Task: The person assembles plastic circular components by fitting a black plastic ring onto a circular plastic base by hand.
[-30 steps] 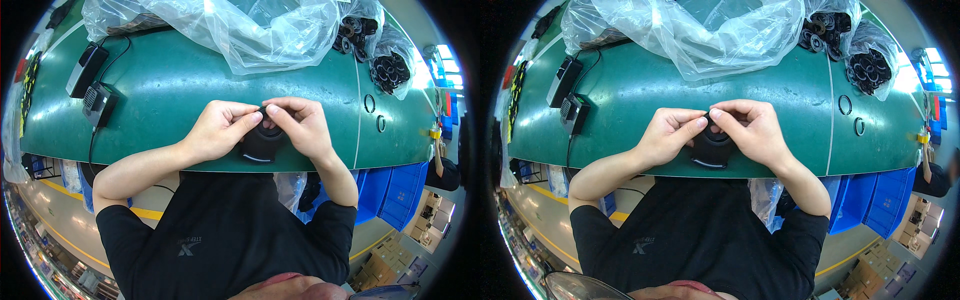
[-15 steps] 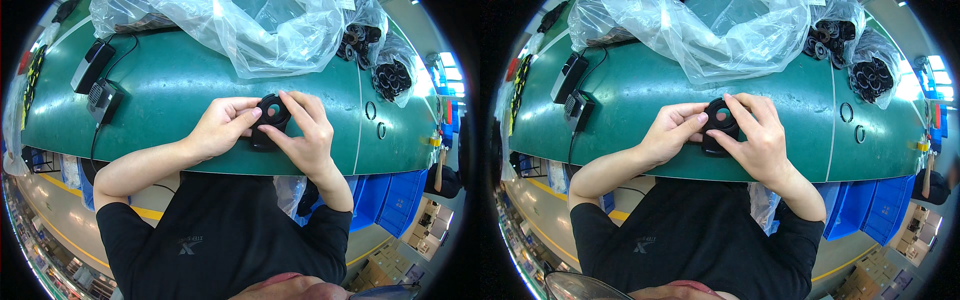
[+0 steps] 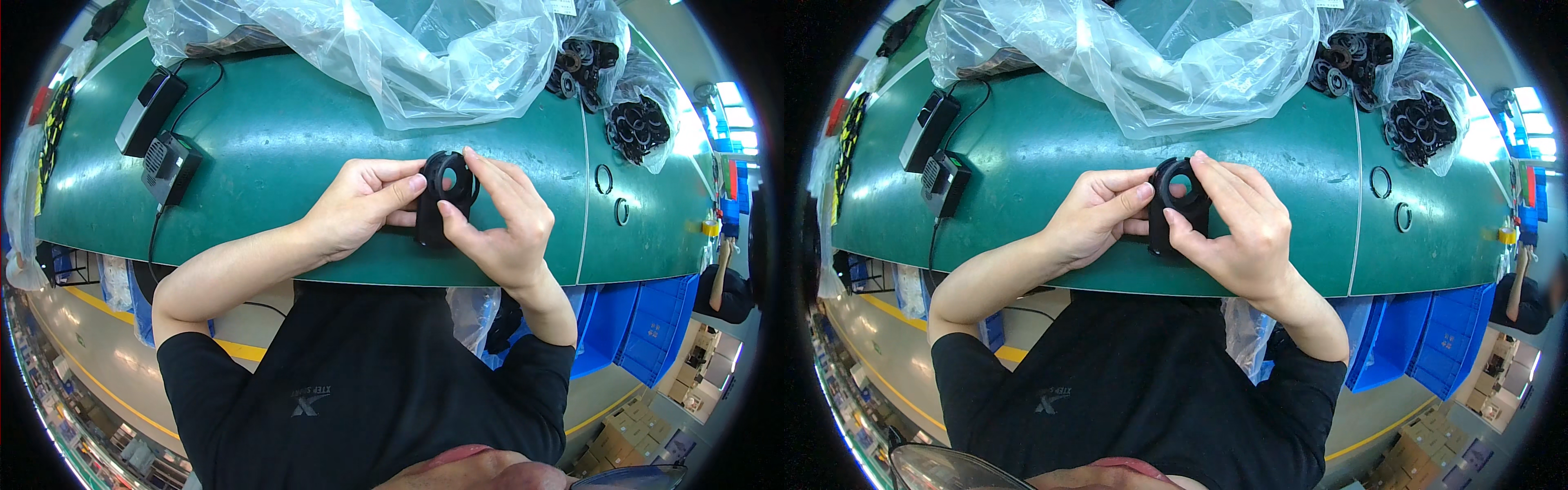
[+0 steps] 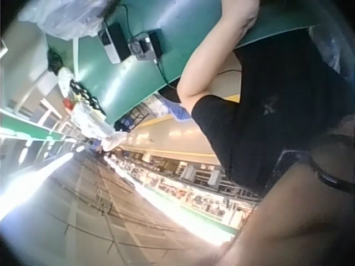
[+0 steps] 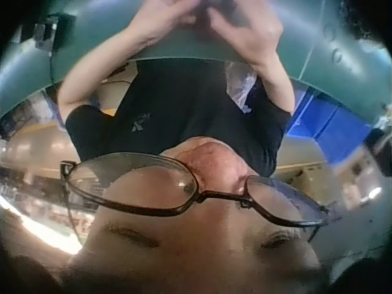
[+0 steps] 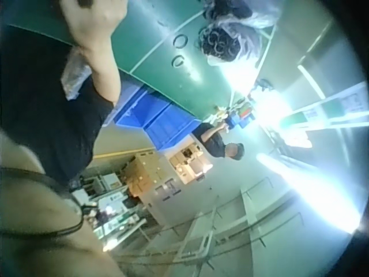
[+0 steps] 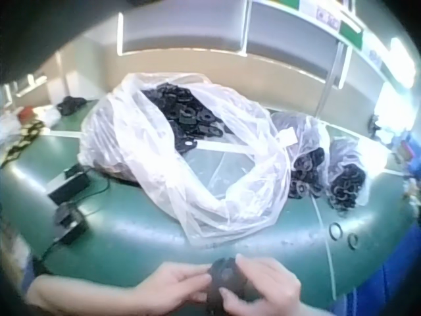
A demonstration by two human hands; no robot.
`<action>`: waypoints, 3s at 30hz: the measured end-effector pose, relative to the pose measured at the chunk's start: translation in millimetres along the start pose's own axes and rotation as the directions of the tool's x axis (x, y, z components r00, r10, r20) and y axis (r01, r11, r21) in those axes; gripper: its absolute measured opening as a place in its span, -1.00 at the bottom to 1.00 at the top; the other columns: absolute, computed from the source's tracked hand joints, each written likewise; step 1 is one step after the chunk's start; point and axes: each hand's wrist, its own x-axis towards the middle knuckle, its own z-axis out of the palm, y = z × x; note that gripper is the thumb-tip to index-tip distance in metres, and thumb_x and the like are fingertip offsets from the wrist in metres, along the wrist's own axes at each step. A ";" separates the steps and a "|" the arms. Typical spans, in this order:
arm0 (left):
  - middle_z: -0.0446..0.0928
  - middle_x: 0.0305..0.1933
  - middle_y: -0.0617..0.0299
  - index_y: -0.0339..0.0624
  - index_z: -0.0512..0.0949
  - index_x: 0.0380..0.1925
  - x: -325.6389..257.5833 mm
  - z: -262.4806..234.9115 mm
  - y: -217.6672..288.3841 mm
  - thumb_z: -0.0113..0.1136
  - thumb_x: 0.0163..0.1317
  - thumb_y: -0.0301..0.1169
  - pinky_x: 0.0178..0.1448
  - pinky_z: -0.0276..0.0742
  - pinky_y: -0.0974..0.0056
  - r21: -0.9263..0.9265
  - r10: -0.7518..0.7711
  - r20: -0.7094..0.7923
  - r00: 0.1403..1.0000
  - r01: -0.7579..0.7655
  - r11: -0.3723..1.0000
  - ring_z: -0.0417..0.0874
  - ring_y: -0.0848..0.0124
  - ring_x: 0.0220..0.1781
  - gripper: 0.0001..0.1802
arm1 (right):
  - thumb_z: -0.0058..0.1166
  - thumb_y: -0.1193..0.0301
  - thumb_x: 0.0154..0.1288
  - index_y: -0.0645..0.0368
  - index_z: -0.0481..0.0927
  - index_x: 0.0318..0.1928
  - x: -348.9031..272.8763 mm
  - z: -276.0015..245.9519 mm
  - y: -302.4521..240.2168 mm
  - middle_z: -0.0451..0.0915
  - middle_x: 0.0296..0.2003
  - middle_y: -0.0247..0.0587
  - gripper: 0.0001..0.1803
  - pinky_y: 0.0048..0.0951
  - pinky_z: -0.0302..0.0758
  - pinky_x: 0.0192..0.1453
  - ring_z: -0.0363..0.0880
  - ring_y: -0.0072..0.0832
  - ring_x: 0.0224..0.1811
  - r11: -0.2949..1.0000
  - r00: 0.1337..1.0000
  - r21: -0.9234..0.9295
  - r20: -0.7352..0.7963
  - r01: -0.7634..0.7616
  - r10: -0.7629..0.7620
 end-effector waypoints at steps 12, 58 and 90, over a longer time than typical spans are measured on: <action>0.49 0.02 0.10 -0.36 0.34 0.13 2.1 -4.2 -1.6 -0.06 0.34 -0.42 0.03 0.57 0.30 0.066 -0.021 -0.046 0.999 0.024 0.998 0.57 0.39 -0.02 -0.61 | 0.33 0.50 -0.20 0.42 0.53 -0.11 -2.4 5.9 2.4 0.57 -0.16 0.08 -0.46 -0.33 0.53 -0.11 0.57 -0.15 -0.18 0.999 0.999 -0.047 0.036 0.012 -0.010; 0.60 -0.53 0.12 -0.35 0.57 -0.18 -10.6 7.0 -6.0 0.05 0.23 -0.50 -0.48 0.35 0.45 0.696 0.327 -0.034 0.945 -0.212 0.686 0.40 0.71 -0.51 -0.78 | 0.17 0.52 0.14 0.35 0.62 -0.25 -6.2 7.4 4.4 0.63 -0.40 -0.21 -0.83 -0.65 0.52 -0.29 0.60 -0.61 -0.38 0.558 0.774 0.537 0.408 -0.632 0.484; 0.61 -0.47 0.01 -0.36 0.60 -0.26 -8.5 11.2 -5.5 0.17 0.13 -0.53 -0.51 0.43 0.42 0.771 0.573 0.028 0.819 -0.382 0.509 0.60 0.50 -0.55 -0.83 | 0.16 0.57 0.10 0.35 0.62 -0.26 -6.7 6.2 5.9 0.62 -0.41 -0.14 -0.83 -0.62 0.49 -0.32 0.59 -0.53 -0.41 0.710 0.901 0.556 0.282 -0.433 0.329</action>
